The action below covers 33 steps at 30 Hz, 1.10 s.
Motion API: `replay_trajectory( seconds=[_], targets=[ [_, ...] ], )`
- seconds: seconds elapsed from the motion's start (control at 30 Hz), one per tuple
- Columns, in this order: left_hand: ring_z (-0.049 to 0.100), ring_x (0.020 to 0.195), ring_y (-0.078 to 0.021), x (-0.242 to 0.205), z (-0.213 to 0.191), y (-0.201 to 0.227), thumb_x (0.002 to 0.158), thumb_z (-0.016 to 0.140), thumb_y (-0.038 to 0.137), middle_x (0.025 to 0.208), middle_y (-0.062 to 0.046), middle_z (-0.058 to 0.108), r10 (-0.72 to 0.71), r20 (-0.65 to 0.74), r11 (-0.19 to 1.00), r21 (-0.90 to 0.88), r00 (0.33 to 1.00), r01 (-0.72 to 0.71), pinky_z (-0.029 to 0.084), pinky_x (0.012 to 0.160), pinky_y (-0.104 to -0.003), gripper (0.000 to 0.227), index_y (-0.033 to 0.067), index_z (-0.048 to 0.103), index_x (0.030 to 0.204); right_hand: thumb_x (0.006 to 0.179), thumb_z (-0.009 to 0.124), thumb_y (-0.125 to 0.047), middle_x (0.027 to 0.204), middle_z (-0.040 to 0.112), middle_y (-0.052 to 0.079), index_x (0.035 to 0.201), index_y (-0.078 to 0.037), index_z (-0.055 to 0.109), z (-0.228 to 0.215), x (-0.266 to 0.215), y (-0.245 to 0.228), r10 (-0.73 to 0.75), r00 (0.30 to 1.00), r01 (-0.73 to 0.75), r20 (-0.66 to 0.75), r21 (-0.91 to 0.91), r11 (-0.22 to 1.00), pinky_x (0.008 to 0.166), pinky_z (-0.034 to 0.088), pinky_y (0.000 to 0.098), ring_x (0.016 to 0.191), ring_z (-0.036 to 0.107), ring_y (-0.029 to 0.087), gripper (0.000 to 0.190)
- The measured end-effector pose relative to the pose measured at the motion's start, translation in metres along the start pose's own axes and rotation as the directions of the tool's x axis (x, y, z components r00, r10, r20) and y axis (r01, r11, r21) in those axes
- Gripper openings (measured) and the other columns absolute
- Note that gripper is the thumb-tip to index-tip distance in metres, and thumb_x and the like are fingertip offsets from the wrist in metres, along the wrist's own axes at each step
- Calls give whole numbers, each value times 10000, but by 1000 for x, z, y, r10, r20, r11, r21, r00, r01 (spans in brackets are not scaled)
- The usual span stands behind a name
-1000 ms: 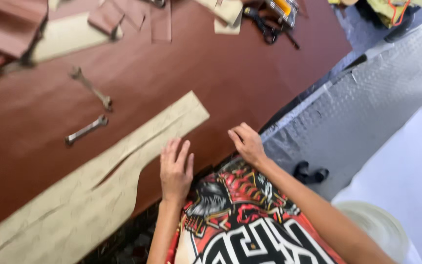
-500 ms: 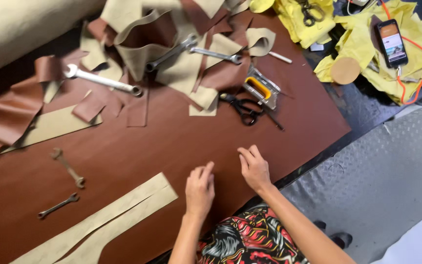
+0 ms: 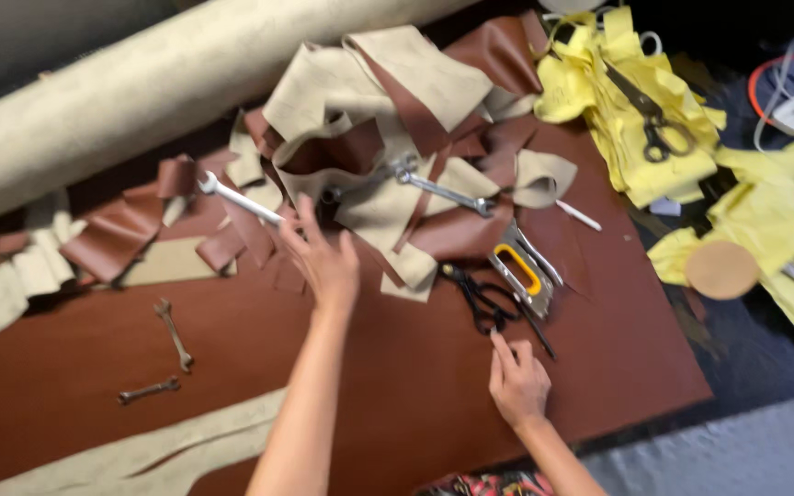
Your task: The person arranges several beige patterned paper templates on a large sheet of brown material. They smooth the templates, adjust their positions, and move them around the workspace to organize the layout. The person also handles a roll of the beige material and various cut pieces of brown material.
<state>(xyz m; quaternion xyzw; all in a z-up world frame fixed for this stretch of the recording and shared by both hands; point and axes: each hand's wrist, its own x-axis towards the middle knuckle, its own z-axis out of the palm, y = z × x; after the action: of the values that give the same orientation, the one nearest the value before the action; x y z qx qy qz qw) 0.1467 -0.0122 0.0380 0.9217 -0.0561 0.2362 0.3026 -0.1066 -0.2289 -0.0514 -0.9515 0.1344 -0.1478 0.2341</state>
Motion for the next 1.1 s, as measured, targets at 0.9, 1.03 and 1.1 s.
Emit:
replay_trajectory(
  seconds=[0.9,1.03,1.1],
  targets=[
    [678,1002,-210,-222,-192,46,816,781,2,1077,-99,700,-119,788,655,-395,604,645,531,888,-303,247,4,673,1039,837,786,-93,1259,617,72,1431,-48,495,-40,-8,-104,-211,474,-881,855,460,-114,993,520,354,1144,613,168,663],
    [637,1109,-215,-234,-201,39,866,744,167,1228,-106,659,-247,828,238,-451,503,860,529,930,-344,668,184,397,1437,782,815,-83,1199,648,61,1370,-35,565,-62,-19,-108,-225,468,-872,855,487,38,969,522,348,1119,613,172,641],
    [650,1084,-238,-226,-199,39,876,681,292,1270,-104,643,-299,894,-65,-369,334,927,530,872,-386,853,312,208,1585,749,826,-107,1199,665,65,1333,-35,610,-80,-22,-115,-272,424,-851,864,483,206,986,509,345,1124,615,169,627]
  ],
)
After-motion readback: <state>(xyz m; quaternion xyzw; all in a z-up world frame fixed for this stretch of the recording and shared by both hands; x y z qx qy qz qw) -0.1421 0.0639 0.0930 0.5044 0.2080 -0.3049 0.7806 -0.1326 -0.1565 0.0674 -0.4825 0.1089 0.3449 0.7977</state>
